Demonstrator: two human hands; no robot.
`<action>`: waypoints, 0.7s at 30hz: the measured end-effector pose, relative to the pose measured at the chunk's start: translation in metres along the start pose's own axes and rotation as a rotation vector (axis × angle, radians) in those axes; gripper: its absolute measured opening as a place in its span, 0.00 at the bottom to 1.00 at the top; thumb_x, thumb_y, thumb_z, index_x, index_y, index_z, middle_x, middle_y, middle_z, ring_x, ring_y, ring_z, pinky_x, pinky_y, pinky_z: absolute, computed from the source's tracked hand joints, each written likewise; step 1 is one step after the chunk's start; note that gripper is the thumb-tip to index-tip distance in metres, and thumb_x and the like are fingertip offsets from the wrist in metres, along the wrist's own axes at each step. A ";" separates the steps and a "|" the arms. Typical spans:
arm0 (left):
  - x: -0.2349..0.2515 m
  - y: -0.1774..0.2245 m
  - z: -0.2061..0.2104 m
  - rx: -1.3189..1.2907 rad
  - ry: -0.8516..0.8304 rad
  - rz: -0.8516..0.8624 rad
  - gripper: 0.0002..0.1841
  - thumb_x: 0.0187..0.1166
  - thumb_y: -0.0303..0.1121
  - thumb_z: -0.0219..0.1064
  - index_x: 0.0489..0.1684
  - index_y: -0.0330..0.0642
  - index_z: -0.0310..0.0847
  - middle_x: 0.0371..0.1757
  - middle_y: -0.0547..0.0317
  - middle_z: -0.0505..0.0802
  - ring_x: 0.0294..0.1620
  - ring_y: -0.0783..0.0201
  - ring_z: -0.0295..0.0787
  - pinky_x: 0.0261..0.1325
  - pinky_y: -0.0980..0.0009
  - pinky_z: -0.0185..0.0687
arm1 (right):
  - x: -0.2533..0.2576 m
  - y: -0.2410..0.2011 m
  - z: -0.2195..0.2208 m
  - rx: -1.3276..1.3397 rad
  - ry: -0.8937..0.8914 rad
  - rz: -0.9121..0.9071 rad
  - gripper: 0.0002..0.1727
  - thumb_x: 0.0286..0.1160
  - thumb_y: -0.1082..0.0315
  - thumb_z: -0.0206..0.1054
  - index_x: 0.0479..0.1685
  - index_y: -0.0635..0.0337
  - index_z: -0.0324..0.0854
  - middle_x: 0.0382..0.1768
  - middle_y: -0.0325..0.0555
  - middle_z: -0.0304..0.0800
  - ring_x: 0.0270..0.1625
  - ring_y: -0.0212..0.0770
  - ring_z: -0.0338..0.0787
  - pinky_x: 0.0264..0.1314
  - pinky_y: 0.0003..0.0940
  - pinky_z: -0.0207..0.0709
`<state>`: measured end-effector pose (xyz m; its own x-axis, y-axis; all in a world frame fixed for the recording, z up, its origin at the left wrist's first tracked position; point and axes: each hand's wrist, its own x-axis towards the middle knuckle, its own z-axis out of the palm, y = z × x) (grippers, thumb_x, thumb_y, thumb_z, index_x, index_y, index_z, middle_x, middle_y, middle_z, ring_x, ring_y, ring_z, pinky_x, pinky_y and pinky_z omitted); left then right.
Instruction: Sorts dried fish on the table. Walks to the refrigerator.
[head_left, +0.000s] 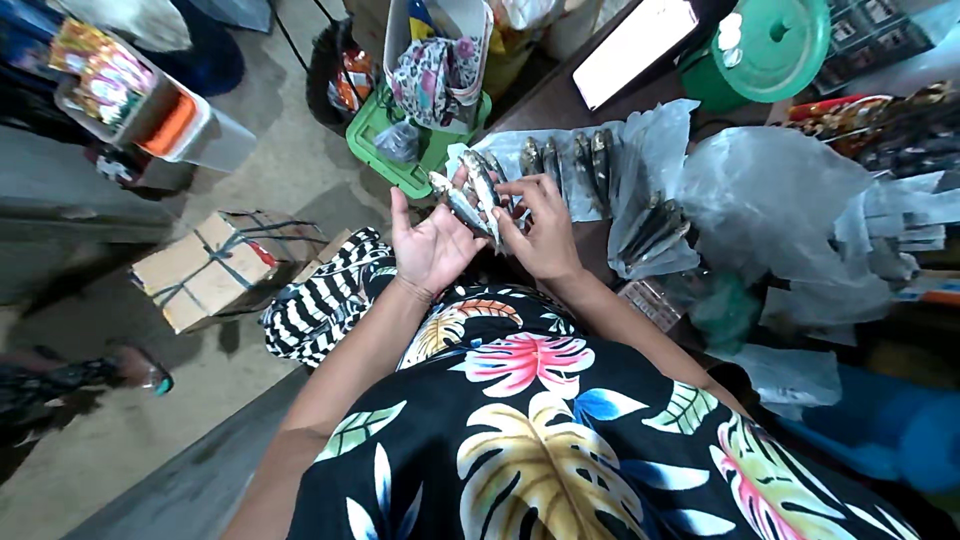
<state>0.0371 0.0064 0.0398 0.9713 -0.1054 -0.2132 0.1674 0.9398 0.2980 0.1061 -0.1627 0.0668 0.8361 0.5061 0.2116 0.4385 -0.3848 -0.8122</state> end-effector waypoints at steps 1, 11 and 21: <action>0.001 0.000 0.001 0.004 0.001 0.001 0.55 0.67 0.80 0.11 0.95 0.61 0.42 0.90 0.48 0.64 0.86 0.46 0.64 0.79 0.44 0.67 | 0.000 0.001 -0.001 0.001 0.008 0.010 0.15 0.79 0.67 0.68 0.58 0.67 0.87 0.54 0.59 0.85 0.40 0.38 0.87 0.39 0.28 0.83; 0.001 -0.001 0.002 0.030 -0.017 -0.024 0.54 0.67 0.80 0.14 0.95 0.62 0.42 0.91 0.53 0.63 0.86 0.48 0.65 0.76 0.44 0.70 | -0.001 0.010 0.000 0.174 -0.045 0.227 0.20 0.75 0.64 0.74 0.62 0.64 0.83 0.53 0.51 0.90 0.41 0.36 0.88 0.41 0.30 0.82; -0.005 -0.002 -0.003 0.114 -0.052 -0.032 0.49 0.72 0.75 0.17 0.92 0.61 0.50 0.91 0.51 0.63 0.85 0.41 0.67 0.75 0.40 0.72 | 0.010 0.055 -0.044 0.014 0.066 0.348 0.18 0.84 0.65 0.63 0.64 0.68 0.83 0.57 0.57 0.90 0.53 0.45 0.91 0.57 0.40 0.86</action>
<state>0.0317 0.0059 0.0369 0.9722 -0.1538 -0.1768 0.2133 0.8929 0.3965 0.1525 -0.2129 0.0485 0.9543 0.2954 -0.0453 0.1191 -0.5149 -0.8489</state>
